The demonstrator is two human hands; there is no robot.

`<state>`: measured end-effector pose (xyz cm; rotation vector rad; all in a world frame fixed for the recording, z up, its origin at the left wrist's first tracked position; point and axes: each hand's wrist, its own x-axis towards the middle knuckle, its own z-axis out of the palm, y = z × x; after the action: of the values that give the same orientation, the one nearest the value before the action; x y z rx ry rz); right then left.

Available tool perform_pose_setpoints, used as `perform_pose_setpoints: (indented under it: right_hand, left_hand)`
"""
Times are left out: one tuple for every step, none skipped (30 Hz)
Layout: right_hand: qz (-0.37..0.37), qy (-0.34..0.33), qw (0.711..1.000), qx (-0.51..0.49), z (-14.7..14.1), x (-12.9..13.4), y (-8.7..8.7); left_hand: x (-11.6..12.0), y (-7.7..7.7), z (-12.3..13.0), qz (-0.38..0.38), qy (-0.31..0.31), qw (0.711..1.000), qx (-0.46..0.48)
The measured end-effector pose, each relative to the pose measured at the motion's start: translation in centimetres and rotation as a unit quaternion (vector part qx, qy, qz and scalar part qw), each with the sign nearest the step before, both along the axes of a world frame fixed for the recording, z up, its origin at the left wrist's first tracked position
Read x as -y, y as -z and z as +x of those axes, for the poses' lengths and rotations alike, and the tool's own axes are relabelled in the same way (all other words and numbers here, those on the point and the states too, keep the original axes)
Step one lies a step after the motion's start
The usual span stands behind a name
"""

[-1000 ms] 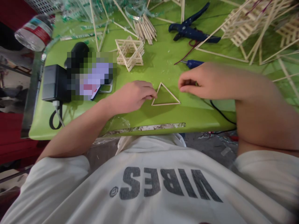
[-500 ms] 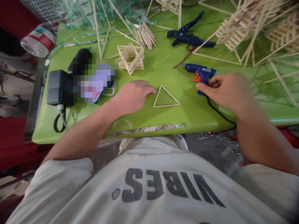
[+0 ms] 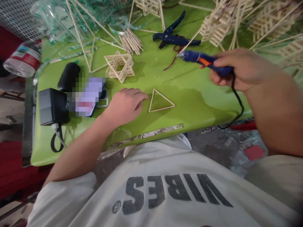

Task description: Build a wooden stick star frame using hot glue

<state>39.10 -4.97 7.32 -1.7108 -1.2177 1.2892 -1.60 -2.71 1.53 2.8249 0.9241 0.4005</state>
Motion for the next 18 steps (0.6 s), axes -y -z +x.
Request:
perform_pose_setpoints:
  right_hand:
    - [0.016,0.027,0.999,-0.037,-0.1,0.2,-0.5]
    - [0.034,0.049,0.995,-0.074,-0.2,0.4,-1.0]
    - [0.056,0.061,0.992,-0.096,-0.3,0.5,-1.4]
    - [0.063,0.061,0.990,-0.110,-0.5,0.6,-1.8]
    - [0.057,0.057,0.990,-0.116,-0.8,0.6,-2.0]
    - [0.042,0.050,0.991,-0.118,-1.1,0.4,-2.1]
    - [0.021,0.039,0.992,-0.116,-1.5,0.3,-2.0]
    - [0.001,0.021,0.993,-0.114,-1.9,0.0,-1.7]
    - [-0.022,-0.007,0.993,-0.119,-2.3,-0.3,-1.3]
    - [-0.043,-0.037,0.989,-0.133,-2.7,-0.7,-0.7]
    - [-0.062,-0.067,0.984,-0.154,-3.2,-1.0,-0.1]
    - [-0.078,-0.091,0.977,-0.176,-3.6,-1.4,0.5]
    - [-0.088,-0.103,0.972,-0.194,-3.9,-1.8,1.2]
    - [-0.094,-0.110,0.968,-0.203,-4.1,-2.1,1.9]
    - [-0.096,-0.116,0.968,-0.202,-4.2,-2.4,2.5]
    - [-0.091,-0.124,0.969,-0.195,-4.2,-2.6,3.0]
    - [-0.085,-0.144,0.970,-0.176,-4.1,-2.8,3.5]
    - [-0.073,-0.179,0.971,-0.139,-4.0,-2.9,3.9]
  left_hand:
    - [0.0,0.0,0.0,0.000,-0.001,1.000,0.001]
    - [0.0,0.0,0.0,0.000,-0.003,1.000,-0.001]
    - [0.0,0.0,-0.1,0.001,-0.005,1.000,-0.004]
    - [0.0,0.0,-0.1,0.002,-0.006,1.000,-0.009]
    - [0.0,-0.1,-0.1,0.004,-0.007,1.000,-0.014]
    - [0.0,-0.1,-0.2,0.006,-0.004,1.000,-0.018]
    - [0.0,-0.2,-0.2,0.008,0.002,1.000,-0.021]
    - [0.0,-0.3,-0.3,0.011,0.013,1.000,-0.023]
    - [0.0,-0.4,-0.3,0.015,0.026,0.999,-0.026]
    - [0.0,-0.6,-0.4,0.018,0.040,0.999,-0.029]
    - [0.0,-0.8,-0.4,0.020,0.052,0.998,-0.033]
    - [-0.1,-1.0,-0.5,0.020,0.062,0.997,-0.037]
    - [-0.1,-1.3,-0.5,0.018,0.068,0.997,-0.039]
    - [0.0,-1.5,-0.5,0.012,0.073,0.996,-0.041]
    - [0.0,-1.6,-0.6,0.008,0.078,0.996,-0.042]
    - [0.0,-1.8,-0.6,0.005,0.082,0.996,-0.041]
    - [0.0,-1.9,-0.6,0.003,0.085,0.996,-0.038]
    - [0.0,-2.0,-0.6,0.002,0.086,0.996,-0.035]
